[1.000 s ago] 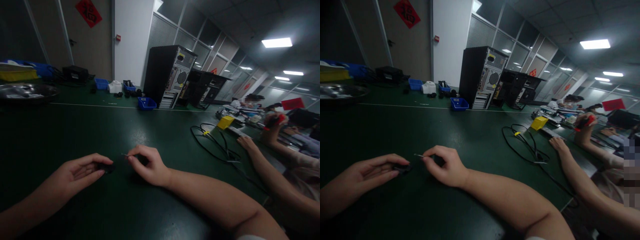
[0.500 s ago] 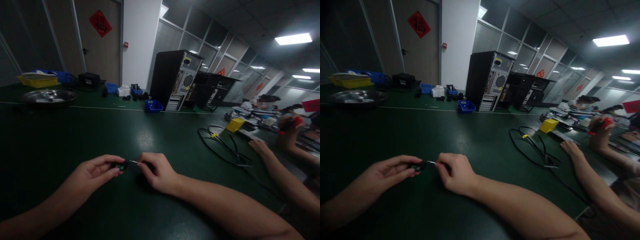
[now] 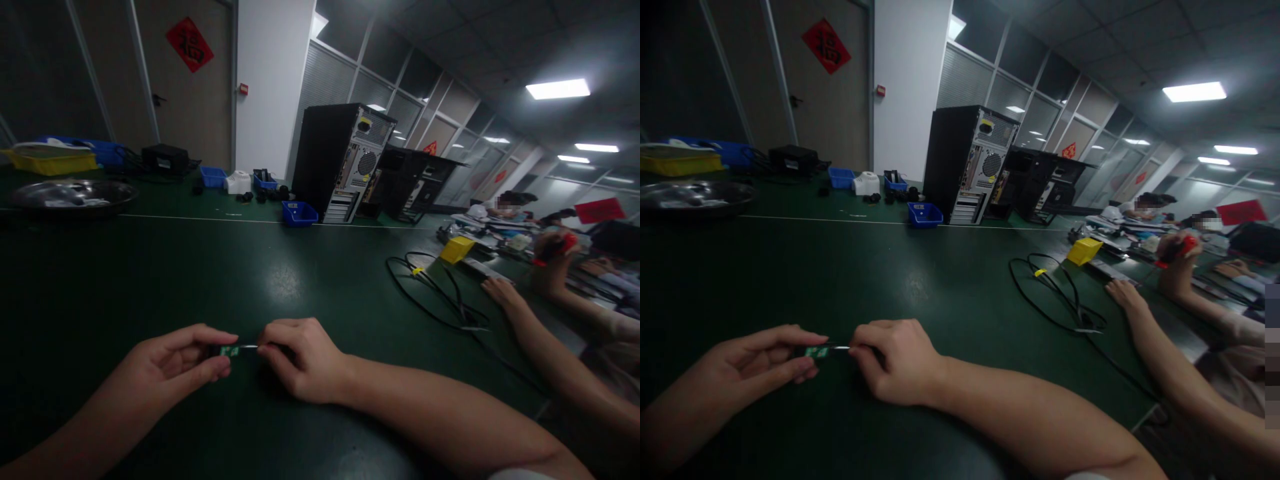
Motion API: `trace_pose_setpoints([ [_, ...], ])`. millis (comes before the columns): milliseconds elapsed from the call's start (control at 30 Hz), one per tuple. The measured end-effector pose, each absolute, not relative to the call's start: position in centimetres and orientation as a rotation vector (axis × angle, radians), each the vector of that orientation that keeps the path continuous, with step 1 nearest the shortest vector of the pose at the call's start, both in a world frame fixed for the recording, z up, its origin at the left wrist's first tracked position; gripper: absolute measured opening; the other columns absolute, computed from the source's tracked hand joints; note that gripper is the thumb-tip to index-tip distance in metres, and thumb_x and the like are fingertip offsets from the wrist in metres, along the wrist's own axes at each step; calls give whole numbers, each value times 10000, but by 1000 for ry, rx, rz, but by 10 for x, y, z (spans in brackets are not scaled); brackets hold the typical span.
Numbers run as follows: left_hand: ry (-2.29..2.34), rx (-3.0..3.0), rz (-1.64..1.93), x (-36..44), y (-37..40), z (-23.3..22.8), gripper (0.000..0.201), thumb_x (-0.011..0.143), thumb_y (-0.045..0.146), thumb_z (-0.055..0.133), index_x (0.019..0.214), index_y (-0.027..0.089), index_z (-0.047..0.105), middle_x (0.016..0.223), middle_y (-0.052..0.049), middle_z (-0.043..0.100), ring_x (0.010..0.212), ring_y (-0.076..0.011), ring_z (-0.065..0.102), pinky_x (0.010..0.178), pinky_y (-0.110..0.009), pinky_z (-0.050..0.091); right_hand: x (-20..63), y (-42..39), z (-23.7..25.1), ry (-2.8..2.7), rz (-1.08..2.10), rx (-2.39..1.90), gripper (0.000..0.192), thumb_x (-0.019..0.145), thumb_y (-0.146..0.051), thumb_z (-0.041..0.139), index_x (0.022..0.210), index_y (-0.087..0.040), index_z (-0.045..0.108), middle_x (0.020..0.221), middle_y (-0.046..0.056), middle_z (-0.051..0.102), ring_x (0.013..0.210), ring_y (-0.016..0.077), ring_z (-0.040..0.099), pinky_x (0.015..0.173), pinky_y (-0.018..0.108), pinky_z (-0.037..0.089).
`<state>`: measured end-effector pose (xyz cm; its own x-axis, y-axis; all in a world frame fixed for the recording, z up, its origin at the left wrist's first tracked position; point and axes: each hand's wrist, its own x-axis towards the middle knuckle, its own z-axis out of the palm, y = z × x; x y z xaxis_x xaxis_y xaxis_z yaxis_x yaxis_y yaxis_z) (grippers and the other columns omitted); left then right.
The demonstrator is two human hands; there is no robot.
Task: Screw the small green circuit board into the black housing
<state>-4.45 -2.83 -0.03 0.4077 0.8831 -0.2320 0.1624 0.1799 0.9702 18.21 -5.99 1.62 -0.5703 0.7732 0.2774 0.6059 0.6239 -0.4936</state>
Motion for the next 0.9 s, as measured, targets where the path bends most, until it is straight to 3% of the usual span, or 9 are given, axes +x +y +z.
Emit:
trace_pose_setpoints([
  [200,1059,1345,679,-45,-31,-3,252,661,301,780,902,254,723,864,-15,719,839,-202,709,752,-250,598,182,-60,16,-2400,502,-1073,101,929,-217,452,871,-202,532,761,-1,544,694,130,551,657,216,426],
  [500,1035,1310,697,-36,-33,16,251,569,281,808,803,237,731,797,-18,725,836,-217,705,770,-258,588,184,-57,13,-2349,582,-1019,129,947,-225,439,888,-196,550,773,1,553,721,127,556,685,216,434],
  [700,963,1297,696,-40,-31,8,182,726,273,724,899,220,705,812,-25,719,780,-169,697,717,-226,577,183,-58,13,-2291,635,-1000,146,947,-240,454,873,-179,564,748,-10,532,676,112,529,659,206,419],
  [900,926,1149,684,-39,-32,10,156,733,199,716,886,196,686,865,-29,723,828,-161,700,753,-209,572,181,-58,12,-2218,679,-906,154,939,-237,480,862,-154,584,711,-22,504,628,99,491,616,202,397],
])
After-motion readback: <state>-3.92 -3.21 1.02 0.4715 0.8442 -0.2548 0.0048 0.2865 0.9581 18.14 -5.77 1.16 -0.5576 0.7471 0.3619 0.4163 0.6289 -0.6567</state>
